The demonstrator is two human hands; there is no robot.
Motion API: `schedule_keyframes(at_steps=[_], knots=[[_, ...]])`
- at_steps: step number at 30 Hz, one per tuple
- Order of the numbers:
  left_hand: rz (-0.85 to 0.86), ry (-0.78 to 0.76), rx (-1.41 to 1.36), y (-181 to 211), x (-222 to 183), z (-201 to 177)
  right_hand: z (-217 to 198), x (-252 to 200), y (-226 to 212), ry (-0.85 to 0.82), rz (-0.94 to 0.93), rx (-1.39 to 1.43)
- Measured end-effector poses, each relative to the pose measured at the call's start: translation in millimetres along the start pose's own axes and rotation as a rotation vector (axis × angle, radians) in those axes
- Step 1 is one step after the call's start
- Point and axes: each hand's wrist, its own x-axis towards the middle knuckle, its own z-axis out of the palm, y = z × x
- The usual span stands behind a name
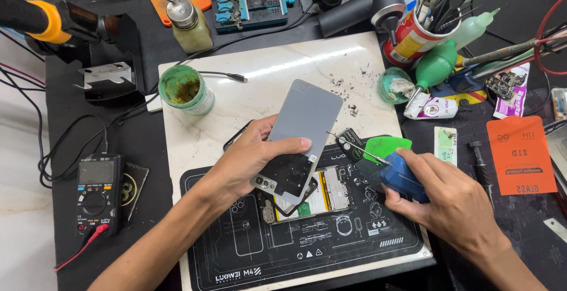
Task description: The person prying the front screen assembly away from the back casing of a mobile phone using a green plastic pry tool, then lifting the screen to reveal the internal battery and motherboard components.
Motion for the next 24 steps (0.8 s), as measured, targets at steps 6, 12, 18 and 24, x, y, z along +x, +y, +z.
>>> schedule_keyframes(at_steps=[6,12,18,24], knots=[[0.001,-0.003,-0.014,0.1,-0.5,0.9,-0.4,-0.3,-0.1,-0.011,-0.024,-0.033],[-0.008,0.004,-0.018,0.6,0.8,0.6,-0.7,0.2,0.7,-0.011,-0.030,-0.041],[-0.022,0.004,-0.026,-1.1,1.6,0.3,-0.1,-0.3,0.6,-0.011,-0.032,-0.023],[-0.011,0.001,-0.013,-0.6,1.8,0.0,0.7,-0.5,1.3,-0.023,-0.039,-0.049]])
